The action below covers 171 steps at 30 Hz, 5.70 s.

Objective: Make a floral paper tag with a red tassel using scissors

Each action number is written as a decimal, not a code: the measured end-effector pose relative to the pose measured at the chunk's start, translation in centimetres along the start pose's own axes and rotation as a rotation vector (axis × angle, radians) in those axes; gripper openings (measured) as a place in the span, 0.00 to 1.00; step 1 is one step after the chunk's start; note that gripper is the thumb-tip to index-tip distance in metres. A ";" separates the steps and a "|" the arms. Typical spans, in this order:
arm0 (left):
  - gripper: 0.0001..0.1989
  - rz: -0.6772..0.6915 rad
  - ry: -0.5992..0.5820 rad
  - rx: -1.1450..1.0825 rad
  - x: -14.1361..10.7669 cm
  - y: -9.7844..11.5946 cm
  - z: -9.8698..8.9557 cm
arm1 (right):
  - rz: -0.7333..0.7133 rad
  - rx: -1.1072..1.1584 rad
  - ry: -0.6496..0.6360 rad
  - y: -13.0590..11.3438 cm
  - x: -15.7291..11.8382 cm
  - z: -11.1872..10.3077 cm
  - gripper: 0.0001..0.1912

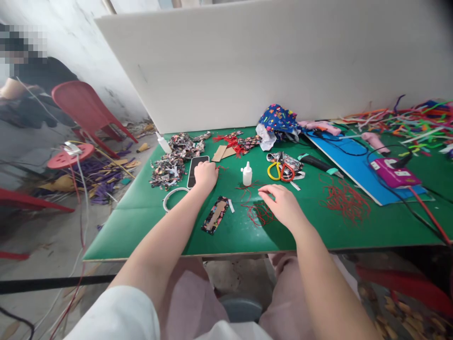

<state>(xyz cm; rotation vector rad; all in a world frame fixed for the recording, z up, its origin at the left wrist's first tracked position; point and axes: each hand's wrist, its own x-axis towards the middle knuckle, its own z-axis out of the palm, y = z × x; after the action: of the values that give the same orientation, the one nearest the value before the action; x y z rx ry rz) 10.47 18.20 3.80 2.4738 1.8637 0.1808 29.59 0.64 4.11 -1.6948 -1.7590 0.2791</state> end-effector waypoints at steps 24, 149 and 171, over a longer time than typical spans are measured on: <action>0.10 0.142 -0.503 -1.077 -13.2 1.6 -7.6 | 0.232 1.056 -0.175 -4.9 -1.1 1.2 0.07; 0.12 -0.026 -0.280 -0.965 -16.7 -0.1 -6.9 | 0.406 1.329 -0.441 -6.5 -2.0 5.4 0.12; 0.09 0.296 -0.054 -0.537 -17.8 -0.7 -6.3 | 0.262 1.085 -0.483 -5.9 -1.7 5.4 0.07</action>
<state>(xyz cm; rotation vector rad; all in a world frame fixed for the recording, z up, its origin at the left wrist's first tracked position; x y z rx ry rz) 4.18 1.05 8.76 2.3125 1.2068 0.5375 21.49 -0.21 2.91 -1.0457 -1.2291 1.5395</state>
